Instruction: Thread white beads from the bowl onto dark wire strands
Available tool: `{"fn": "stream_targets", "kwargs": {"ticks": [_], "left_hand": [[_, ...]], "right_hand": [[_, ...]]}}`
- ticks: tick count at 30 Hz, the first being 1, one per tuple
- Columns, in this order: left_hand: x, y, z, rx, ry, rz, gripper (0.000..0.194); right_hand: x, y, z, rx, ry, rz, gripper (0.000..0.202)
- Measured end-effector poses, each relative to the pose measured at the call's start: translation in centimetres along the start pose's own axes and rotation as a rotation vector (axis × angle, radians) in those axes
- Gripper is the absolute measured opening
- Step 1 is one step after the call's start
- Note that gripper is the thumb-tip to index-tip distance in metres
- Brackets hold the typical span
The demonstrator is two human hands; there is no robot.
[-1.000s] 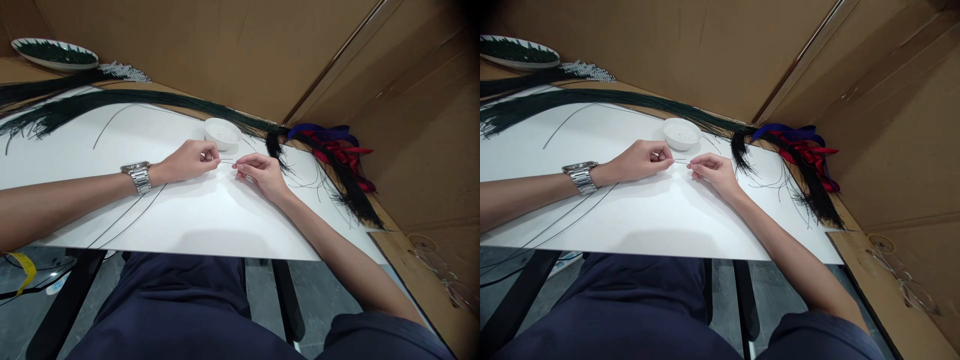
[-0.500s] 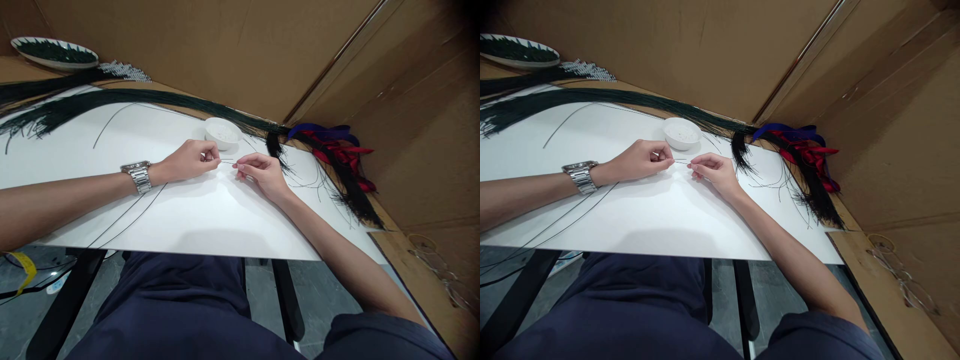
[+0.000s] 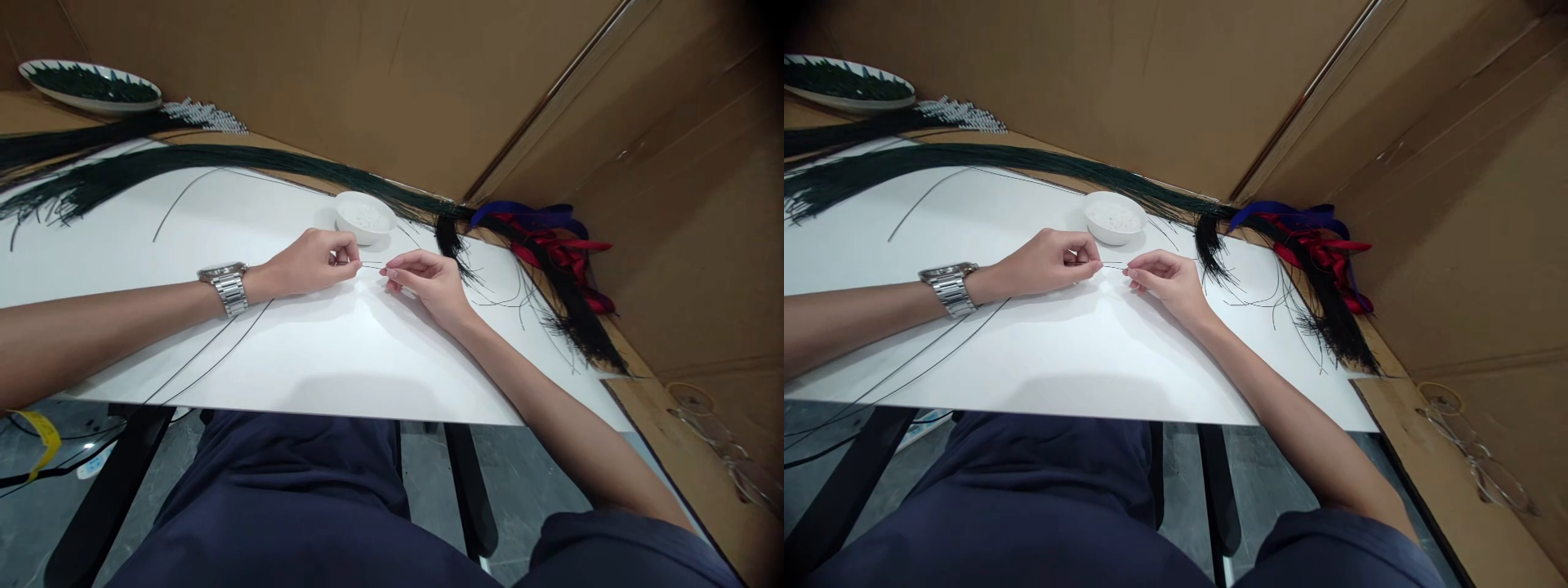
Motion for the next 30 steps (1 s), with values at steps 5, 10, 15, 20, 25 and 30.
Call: {"fn": "stream_targets", "kwargs": {"ticks": [5,10,15,20,25,30], "left_hand": [[0.31,0.22,-0.18,-0.009,0.060,0.040,0.009],[0.65,0.45,-0.26,-0.002,0.100,0.052,0.008],[0.81,0.59,-0.26,0.001,0.116,0.060,0.008],[0.68,0.53,-0.24,-0.002,0.084,0.043,0.008],[0.65,0.58,-0.23,-0.007,0.084,0.047,0.008],[0.63,0.63,-0.23,-0.009,0.087,0.042,0.009]], "right_hand": [[-0.61,0.29,-0.21,0.009,-0.014,-0.025,0.019],[-0.89,0.49,-0.35,0.009,-0.022,-0.041,0.021],[-1.03,0.60,-0.39,0.003,-0.029,-0.029,0.020],[-1.11,0.57,-0.43,0.004,-0.035,-0.019,0.017],[-0.99,0.52,-0.40,0.003,-0.037,-0.017,0.018],[-1.04,0.64,-0.44,0.000,-0.035,-0.007,0.017]]}}
Point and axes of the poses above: each hand's wrist, its own z-axis towards the middle knuckle, its own y-axis out of the palm, x = y × z, the point moved 8 cm from there along z, towards the middle knuckle, and after that the axes turned 14 degrees about x, right-handed, at the moved point
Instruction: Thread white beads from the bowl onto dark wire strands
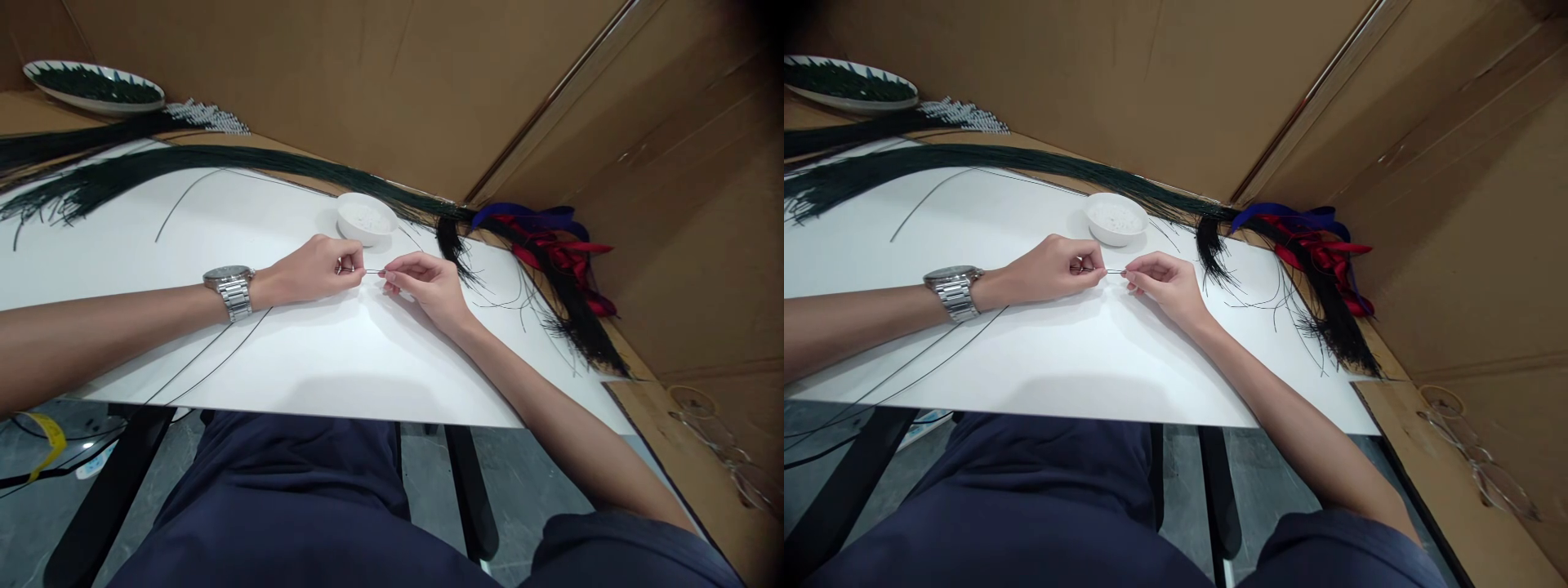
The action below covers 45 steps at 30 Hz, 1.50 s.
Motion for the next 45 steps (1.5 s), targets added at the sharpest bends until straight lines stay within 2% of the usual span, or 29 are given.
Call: {"fn": "stream_targets", "kwargs": {"ticks": [13,18,25,34,45], "left_hand": [[0.4,0.3,-0.4,-0.060,0.031,-0.013,0.009],[0.1,0.3,-0.4,-0.055,-0.002,-0.009,0.008],[-0.5,0.2,-0.4,-0.058,-0.085,-0.031,0.010],[-0.7,0.3,-0.7,-0.053,-0.086,-0.026,0.016],[-0.9,0.4,-0.7,-0.068,-0.111,-0.043,0.018]], "right_hand": [[-0.1,0.3,-0.4,-0.005,-0.017,-0.060,0.020],[-0.3,0.3,-0.4,-0.011,-0.028,-0.078,0.020],[0.5,-0.1,-0.1,0.004,0.030,-0.064,0.024],[0.7,0.3,0.0,-0.014,0.098,0.008,0.021],[0.5,0.4,-0.2,-0.010,0.107,0.016,0.022]]}}
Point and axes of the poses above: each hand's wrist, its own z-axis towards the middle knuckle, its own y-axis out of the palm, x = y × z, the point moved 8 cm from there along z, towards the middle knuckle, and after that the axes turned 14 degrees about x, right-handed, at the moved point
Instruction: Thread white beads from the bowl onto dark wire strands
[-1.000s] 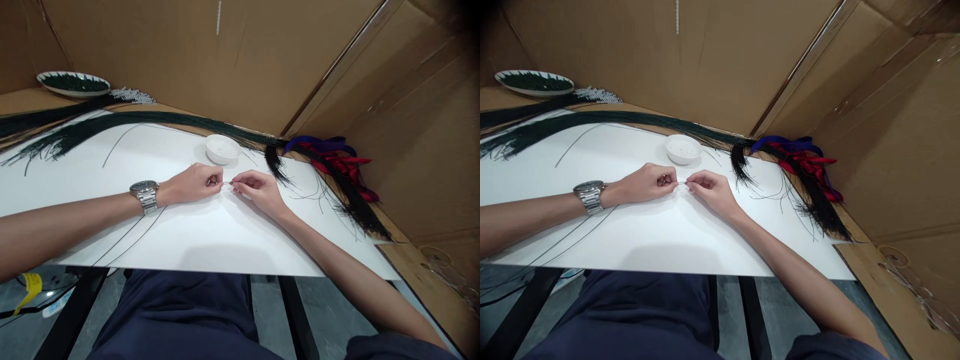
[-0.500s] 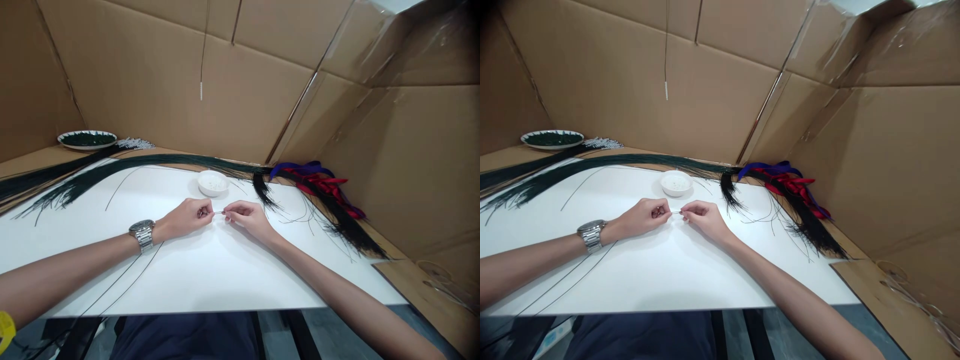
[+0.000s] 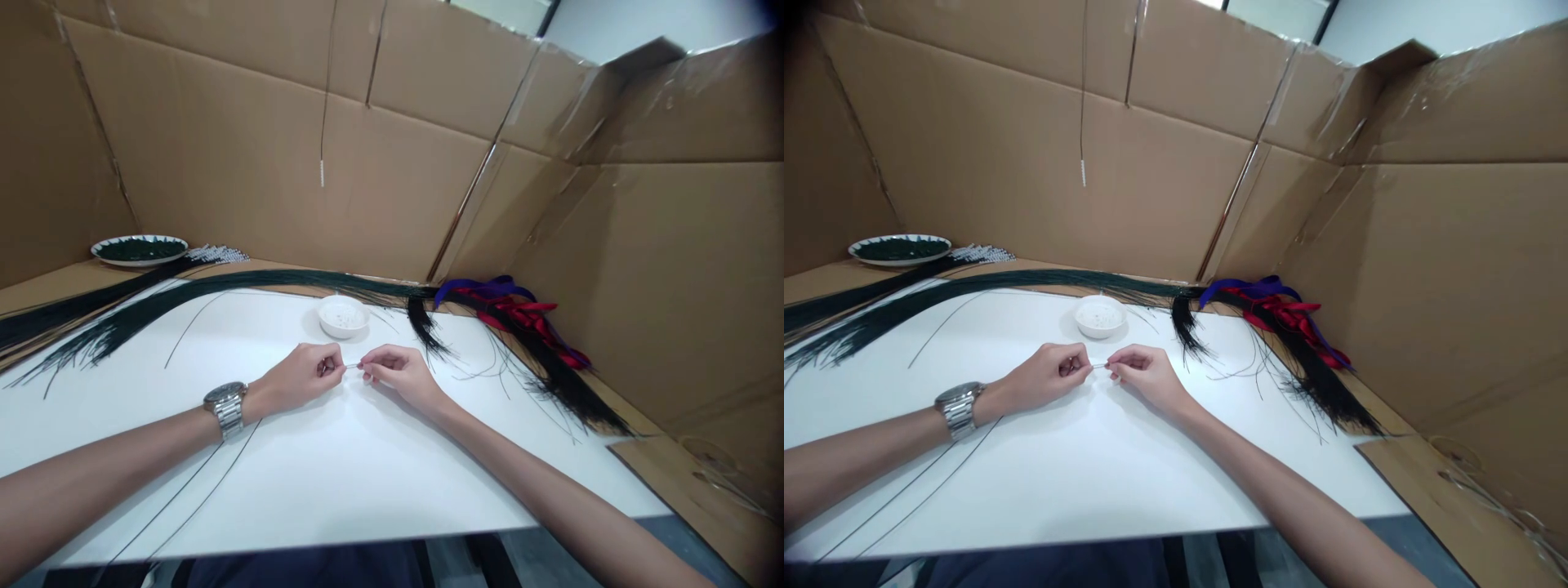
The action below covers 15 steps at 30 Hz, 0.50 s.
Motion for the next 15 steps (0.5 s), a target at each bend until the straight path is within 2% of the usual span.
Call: {"fn": "stream_targets", "kwargs": {"ticks": [5,15], "left_hand": [[-0.15,-0.18,0.09,0.020,-0.007,-0.007,0.019],[0.78,-0.10,-0.03,-0.005,0.048,0.003,0.017]], "right_hand": [[0.21,-0.04,-0.04,0.003,0.008,-0.008,0.022],[0.02,-0.22,-0.04,0.014,-0.019,-0.024,0.025]]}}
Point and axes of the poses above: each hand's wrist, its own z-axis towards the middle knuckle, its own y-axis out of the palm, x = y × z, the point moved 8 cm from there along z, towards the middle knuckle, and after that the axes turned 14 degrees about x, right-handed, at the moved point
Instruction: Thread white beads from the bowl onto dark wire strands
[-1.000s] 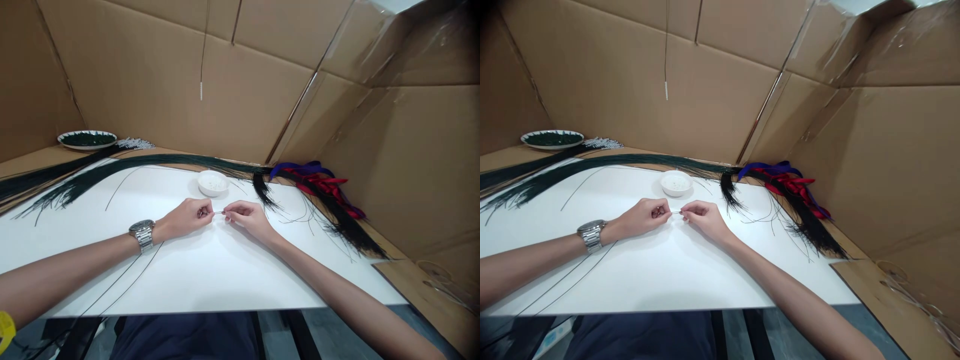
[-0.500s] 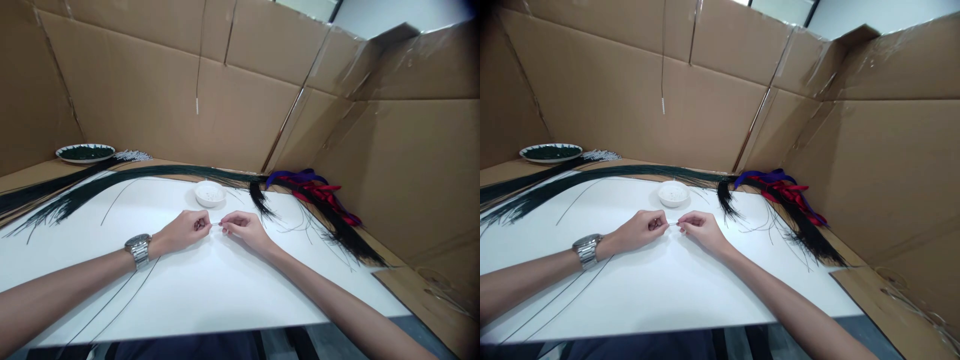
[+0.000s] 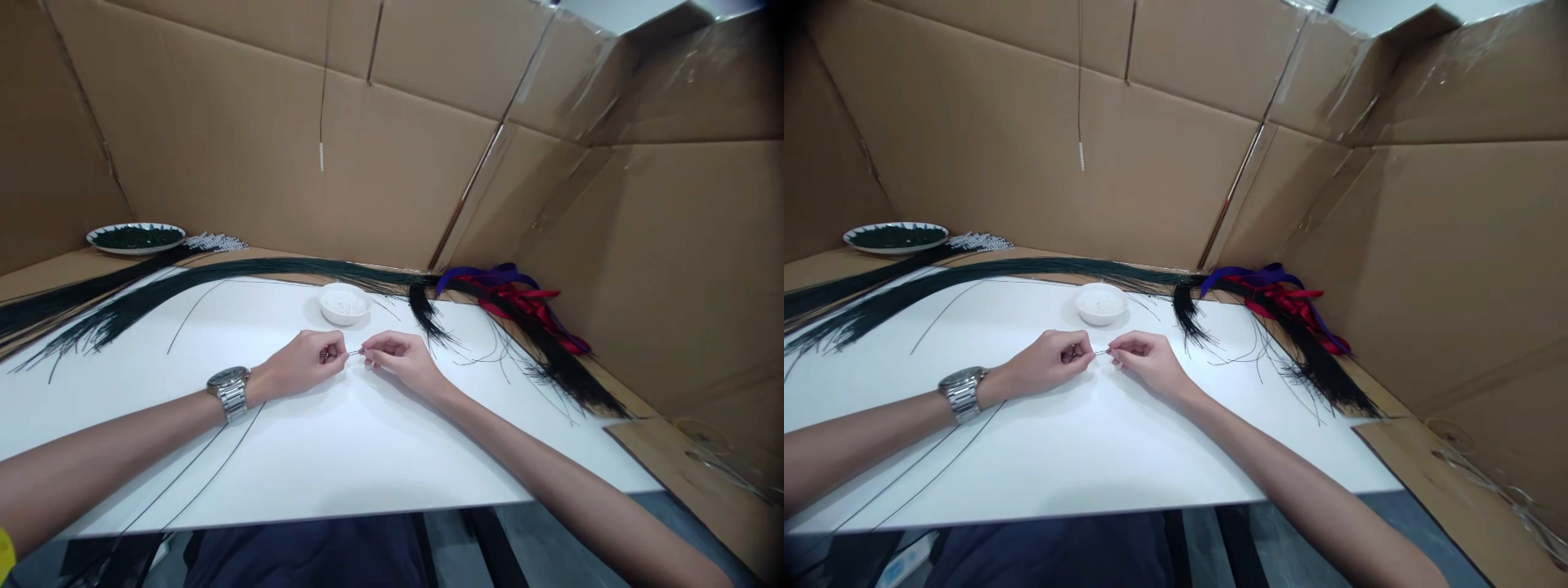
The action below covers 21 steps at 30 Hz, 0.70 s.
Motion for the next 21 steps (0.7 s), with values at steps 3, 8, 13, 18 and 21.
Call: {"fn": "stream_targets", "kwargs": {"ticks": [3,8,13,18,21], "left_hand": [[0.28,0.01,-0.03,-0.002,0.031,0.016,0.014],[0.45,-0.17,-0.01,0.016,0.050,0.060,0.012],[0.82,-0.55,0.11,0.055,0.088,0.095,0.011],[0.84,-0.47,0.11,0.064,0.121,0.124,0.010],[0.70,-0.28,0.08,0.054,0.125,0.133,0.010]], "right_hand": [[0.11,0.03,-0.09,-0.016,0.011,-0.006,0.025],[0.11,0.07,-0.15,-0.029,0.007,-0.024,0.018],[0.33,-0.07,0.06,-0.025,0.014,-0.006,0.021],[0.70,-0.22,0.17,-0.033,0.015,0.008,0.024],[0.76,-0.29,0.15,-0.032,0.009,-0.005,0.024]]}}
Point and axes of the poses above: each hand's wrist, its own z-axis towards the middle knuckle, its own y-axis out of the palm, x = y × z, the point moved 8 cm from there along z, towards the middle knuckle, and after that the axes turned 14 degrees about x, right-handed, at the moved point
